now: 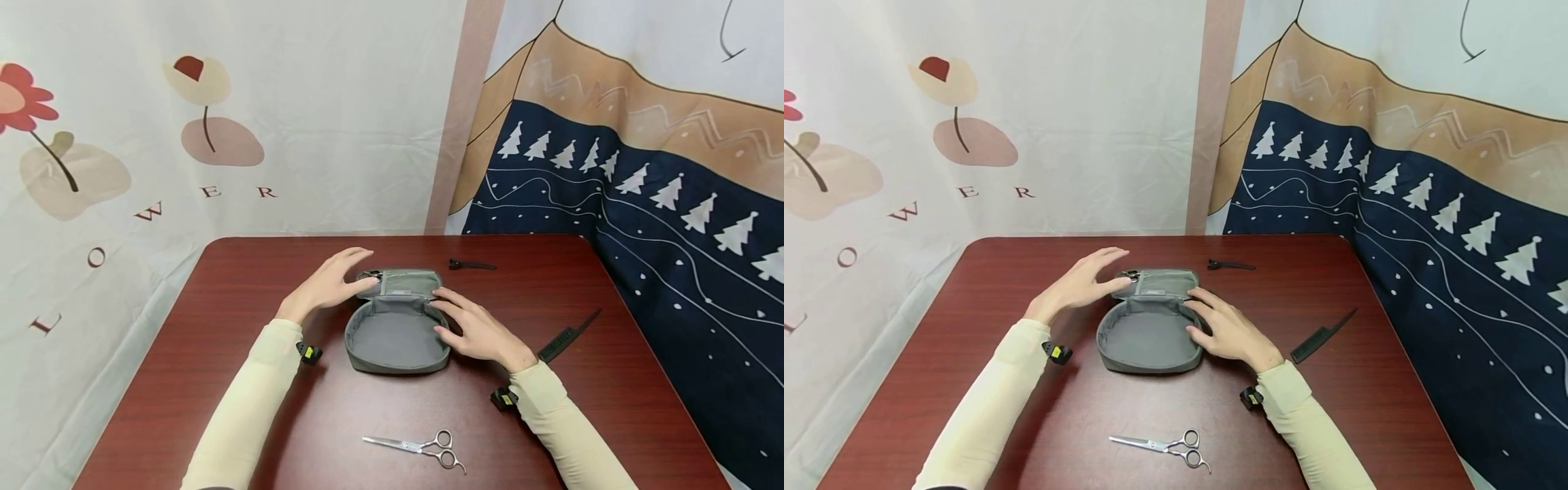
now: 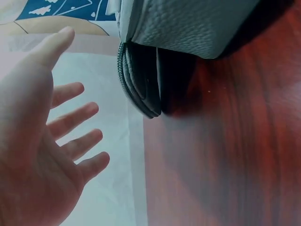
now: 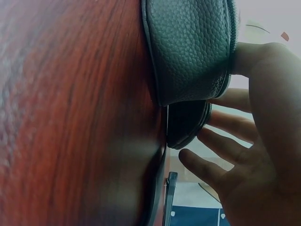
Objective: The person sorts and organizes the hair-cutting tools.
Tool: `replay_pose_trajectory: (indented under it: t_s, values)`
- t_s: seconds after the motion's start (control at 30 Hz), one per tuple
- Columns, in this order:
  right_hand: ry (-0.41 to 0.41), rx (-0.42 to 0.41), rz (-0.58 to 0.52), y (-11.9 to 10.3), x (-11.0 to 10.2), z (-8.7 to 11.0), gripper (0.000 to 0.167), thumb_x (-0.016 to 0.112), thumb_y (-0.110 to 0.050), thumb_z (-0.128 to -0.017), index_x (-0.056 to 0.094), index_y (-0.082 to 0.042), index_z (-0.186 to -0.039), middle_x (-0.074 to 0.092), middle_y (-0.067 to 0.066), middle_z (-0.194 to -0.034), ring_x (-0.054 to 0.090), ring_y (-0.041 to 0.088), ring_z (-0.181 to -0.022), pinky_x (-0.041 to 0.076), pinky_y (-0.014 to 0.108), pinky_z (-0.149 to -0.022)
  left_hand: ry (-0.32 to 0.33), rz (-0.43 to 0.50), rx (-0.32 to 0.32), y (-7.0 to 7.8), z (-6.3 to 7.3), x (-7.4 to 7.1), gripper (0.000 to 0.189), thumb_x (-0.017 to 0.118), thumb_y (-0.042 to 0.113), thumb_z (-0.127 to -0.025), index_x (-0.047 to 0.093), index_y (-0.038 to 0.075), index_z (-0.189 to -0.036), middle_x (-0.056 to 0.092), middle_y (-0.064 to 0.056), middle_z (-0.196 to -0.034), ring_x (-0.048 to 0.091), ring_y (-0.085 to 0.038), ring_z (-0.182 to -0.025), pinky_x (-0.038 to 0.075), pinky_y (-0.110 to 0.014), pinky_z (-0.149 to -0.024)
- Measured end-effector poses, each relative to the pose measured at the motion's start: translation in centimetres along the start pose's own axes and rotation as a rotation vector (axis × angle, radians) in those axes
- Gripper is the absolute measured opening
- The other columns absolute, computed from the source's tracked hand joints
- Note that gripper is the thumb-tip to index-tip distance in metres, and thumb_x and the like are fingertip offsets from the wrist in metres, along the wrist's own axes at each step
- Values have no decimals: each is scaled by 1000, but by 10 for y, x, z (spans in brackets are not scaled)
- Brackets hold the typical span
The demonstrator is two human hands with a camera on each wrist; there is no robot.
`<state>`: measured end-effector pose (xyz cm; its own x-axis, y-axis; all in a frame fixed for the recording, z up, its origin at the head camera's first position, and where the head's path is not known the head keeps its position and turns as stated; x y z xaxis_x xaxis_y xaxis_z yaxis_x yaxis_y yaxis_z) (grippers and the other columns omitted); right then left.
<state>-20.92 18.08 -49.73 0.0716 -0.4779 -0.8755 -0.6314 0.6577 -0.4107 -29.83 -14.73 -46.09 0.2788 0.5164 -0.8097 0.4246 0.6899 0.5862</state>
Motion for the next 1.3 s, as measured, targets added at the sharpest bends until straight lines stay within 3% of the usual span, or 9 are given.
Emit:
replay_pose_trajectory:
  t_s: [0.4, 0.83, 1.03, 1.3]
  values:
    - [-1, 14, -6, 1, 1, 0, 48, 77, -26, -108, 70, -5, -150, 56, 18, -170, 61, 37, -154, 55, 58, -123, 54, -27, 27, 15, 47, 8, 94, 84, 59, -97, 43, 26, -175, 35, -8, -184, 21, -37, -177, 33, -68, -138]
    - [-11, 31, -20, 0, 1, 0, 49, 77, -27, -108, 69, -5, -151, 55, 17, -172, 59, 37, -157, 54, 59, -125, 91, -56, 85, 33, 93, 31, 106, 95, 58, -86, 47, 21, -173, 41, -10, -181, 28, -41, -175, 40, -66, -135]
    - [-2, 28, -29, 0, 1, 0, 48, 77, -26, -107, 70, -4, -150, 55, 17, -172, 59, 37, -157, 54, 58, -125, 126, -57, 85, 37, 103, 42, 108, 98, 58, -83, 50, 19, -172, 44, -8, -179, 36, -37, -172, 43, -63, -134]
    - [6, 19, -22, 1, 2, 0, 47, 76, -25, -107, 70, -4, -150, 55, 17, -171, 60, 37, -155, 55, 59, -123, 135, -78, 68, 34, 106, 53, 109, 96, 61, -83, 50, 18, -171, 50, -5, -175, 51, -32, -161, 49, -58, -130]
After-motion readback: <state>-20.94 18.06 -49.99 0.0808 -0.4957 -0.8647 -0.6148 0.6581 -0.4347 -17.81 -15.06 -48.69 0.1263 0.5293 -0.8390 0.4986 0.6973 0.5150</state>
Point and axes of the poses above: each hand's wrist, its own z-axis away from the middle knuckle, its own x-axis out of the palm, y = z × x, the point moved 3 cm from there along -z, towards the middle knuckle
